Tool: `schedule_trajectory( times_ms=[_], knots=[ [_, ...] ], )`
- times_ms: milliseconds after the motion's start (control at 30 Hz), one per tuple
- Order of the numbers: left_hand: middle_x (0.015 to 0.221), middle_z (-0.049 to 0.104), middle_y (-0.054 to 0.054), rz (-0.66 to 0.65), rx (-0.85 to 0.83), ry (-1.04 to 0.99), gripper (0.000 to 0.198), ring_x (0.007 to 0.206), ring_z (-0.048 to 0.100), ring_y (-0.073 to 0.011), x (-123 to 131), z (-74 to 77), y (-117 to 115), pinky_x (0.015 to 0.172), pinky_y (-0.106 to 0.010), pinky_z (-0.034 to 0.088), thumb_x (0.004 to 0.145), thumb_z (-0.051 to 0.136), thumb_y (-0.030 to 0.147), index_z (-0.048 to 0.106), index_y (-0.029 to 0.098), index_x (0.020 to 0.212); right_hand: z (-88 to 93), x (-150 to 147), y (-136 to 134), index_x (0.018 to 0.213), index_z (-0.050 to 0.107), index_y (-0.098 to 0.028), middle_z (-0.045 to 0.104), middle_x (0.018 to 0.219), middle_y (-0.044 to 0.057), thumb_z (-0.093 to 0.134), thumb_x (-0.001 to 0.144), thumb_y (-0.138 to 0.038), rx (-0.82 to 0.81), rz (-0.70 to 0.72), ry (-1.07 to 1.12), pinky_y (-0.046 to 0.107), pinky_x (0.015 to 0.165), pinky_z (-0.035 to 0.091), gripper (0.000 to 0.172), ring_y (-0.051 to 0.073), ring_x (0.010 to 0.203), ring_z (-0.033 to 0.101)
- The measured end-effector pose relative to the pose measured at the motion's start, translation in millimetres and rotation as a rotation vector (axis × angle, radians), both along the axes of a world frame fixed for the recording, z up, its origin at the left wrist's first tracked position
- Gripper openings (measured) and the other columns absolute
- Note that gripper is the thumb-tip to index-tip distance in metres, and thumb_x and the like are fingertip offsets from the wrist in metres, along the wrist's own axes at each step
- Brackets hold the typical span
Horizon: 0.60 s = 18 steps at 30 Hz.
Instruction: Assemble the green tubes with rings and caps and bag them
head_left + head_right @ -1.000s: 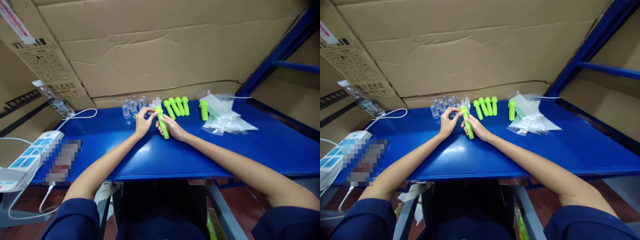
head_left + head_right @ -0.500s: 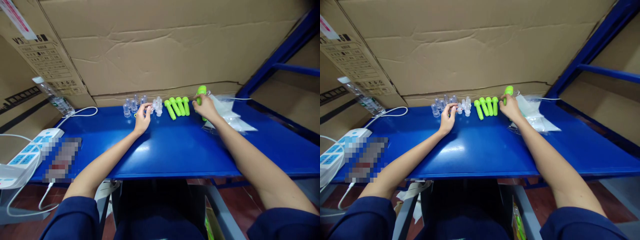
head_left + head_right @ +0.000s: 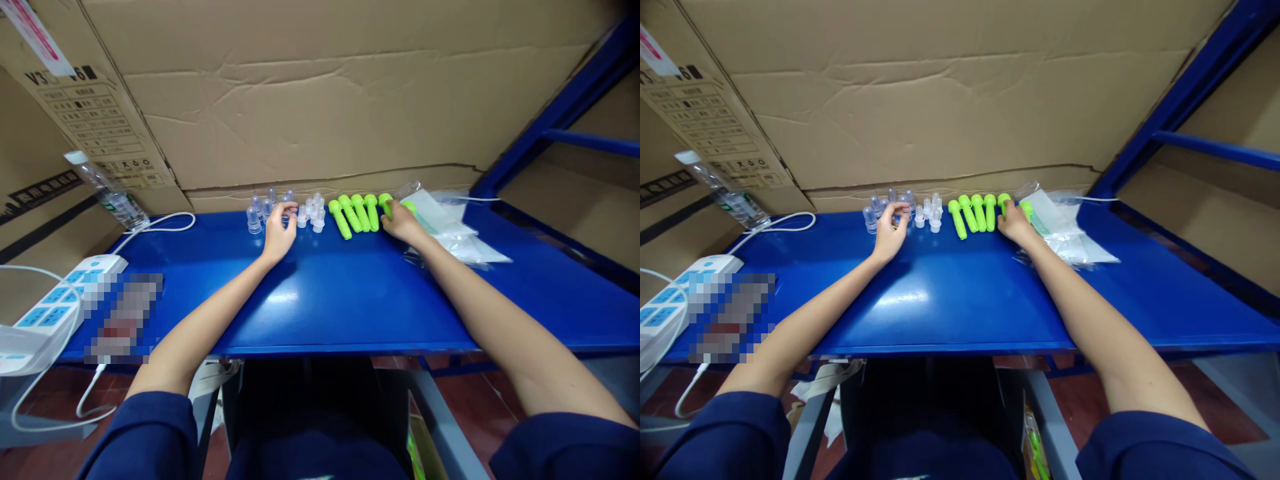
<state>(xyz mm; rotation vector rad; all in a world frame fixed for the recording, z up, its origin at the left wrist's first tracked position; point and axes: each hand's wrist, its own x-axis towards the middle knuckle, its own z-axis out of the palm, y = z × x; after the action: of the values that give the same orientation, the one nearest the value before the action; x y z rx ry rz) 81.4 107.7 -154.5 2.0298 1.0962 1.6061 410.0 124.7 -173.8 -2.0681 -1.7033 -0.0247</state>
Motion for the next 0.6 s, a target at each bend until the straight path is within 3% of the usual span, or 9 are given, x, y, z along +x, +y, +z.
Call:
schedule_trajectory(
  times_ms=[200,300,467,600],
  knots=[
    [0.101,0.07,-0.007,0.101,-0.069,0.195,0.022,0.079,0.064,-0.0158,-35.6,6.3,24.7,0.085,-0.033,0.052,0.082,0.054,0.005,0.062,0.018,0.097,-0.5,-7.8,-0.4,0.139,0.053,-0.003,0.066,0.118,0.025,0.049,0.087,-0.022,-0.026,0.021,0.011,0.048,0.1,0.047,0.056,0.034,0.11,0.063],
    [0.1,0.068,-0.009,0.116,-0.097,0.39,0.019,0.085,0.065,-0.0192,-46.0,5.2,26.7,0.087,-0.035,0.052,0.082,0.054,0.006,0.062,0.018,0.095,5.1,-11.0,-4.5,0.137,0.056,-0.003,0.065,0.117,0.026,0.046,0.089,-0.022,-0.046,0.028,-0.01,0.047,0.101,0.045,0.052,0.035,0.112,0.062],
    [0.101,0.067,-0.014,0.117,-0.094,0.763,0.006,0.095,0.066,-0.029,-45.6,3.8,16.1,0.091,-0.042,0.051,0.088,0.058,0.015,0.063,0.017,0.091,15.6,-2.9,-15.5,0.124,0.061,-0.004,0.06,0.122,0.029,0.045,0.09,-0.026,0.036,-0.078,-0.089,0.055,0.1,0.041,0.044,0.039,0.116,0.056],
    [0.098,0.068,-0.013,0.135,-0.156,0.841,0.008,0.094,0.067,-0.0308,-40.9,6.2,11.5,0.089,-0.043,0.051,0.086,0.059,0.012,0.063,0.018,0.092,18.4,8.1,-20.7,0.117,0.059,-0.004,0.057,0.124,0.034,0.052,0.084,-0.023,0.037,-0.203,-0.145,0.064,0.098,0.035,0.039,0.045,0.118,0.053]
  ],
)
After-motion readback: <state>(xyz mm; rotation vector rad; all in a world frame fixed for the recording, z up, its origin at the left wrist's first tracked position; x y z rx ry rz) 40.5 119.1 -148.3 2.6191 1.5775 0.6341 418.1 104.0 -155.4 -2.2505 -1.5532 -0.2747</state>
